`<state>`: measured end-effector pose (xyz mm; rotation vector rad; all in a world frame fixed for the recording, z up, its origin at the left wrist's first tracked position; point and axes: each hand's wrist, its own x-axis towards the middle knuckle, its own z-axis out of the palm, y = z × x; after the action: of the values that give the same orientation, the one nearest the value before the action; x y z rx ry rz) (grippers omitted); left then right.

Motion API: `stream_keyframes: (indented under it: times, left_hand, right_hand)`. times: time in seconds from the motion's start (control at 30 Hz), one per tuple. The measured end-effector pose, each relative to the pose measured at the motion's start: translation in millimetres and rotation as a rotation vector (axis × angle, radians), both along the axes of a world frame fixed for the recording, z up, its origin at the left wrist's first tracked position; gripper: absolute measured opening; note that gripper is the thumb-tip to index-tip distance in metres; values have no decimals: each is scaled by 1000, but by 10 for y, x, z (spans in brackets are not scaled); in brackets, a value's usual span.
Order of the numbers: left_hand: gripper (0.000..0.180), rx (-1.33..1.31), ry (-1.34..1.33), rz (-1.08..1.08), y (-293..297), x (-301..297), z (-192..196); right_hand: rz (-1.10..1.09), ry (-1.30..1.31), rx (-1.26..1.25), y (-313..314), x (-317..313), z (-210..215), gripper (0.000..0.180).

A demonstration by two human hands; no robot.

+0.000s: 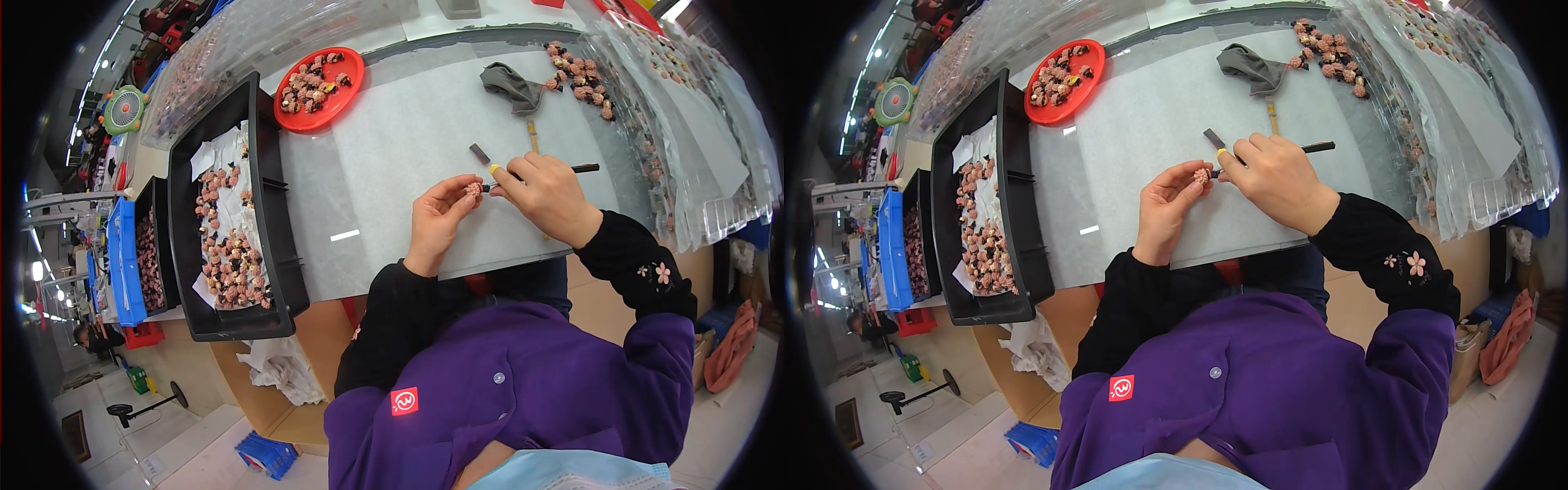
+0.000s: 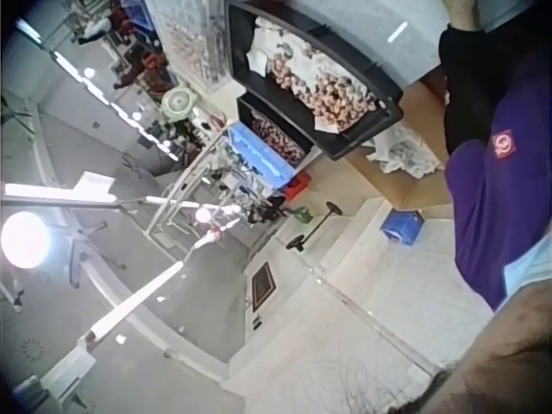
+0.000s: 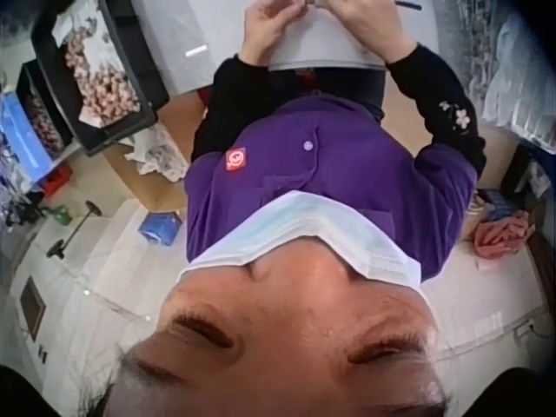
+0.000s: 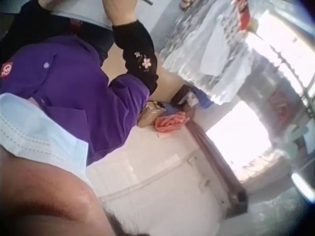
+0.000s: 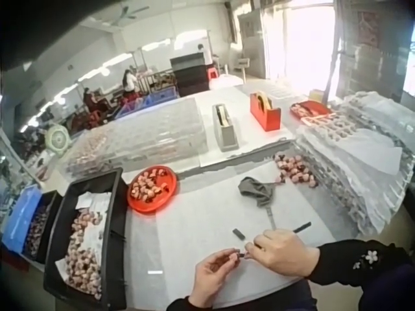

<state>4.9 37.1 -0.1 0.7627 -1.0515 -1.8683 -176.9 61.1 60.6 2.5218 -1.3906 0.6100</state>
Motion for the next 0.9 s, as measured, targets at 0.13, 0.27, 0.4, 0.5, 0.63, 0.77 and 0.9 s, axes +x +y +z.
stream_keyframes:
  times: [0.13,0.27,0.4,0.5,0.63,0.77,0.9]
  left_hand:
    - [24,-12,-3,-3,0,3,19]
    - [24,-8,-19,-3,-3,8,7]
    - [25,-11,-23,-8,5,8,28]
    - [25,-23,-21,-14,3,10,19]
    - [25,-21,-24,-13,5,18,19]
    - [25,-16,-36,-8,10,10,27]
    - [26,-3,-46,-2,10,10,27]
  right_hand:
    - [3,29,1,-2,6,8,25]
    - [2,38,-6,2,13,5,25]
    - [-2,55,-5,6,14,-5,23]
    - [-8,64,-1,9,21,-6,21]
    - [-19,70,6,16,38,5,21]
    - [-23,78,15,18,35,-2,21]
    - [-29,97,14,28,45,2,22]
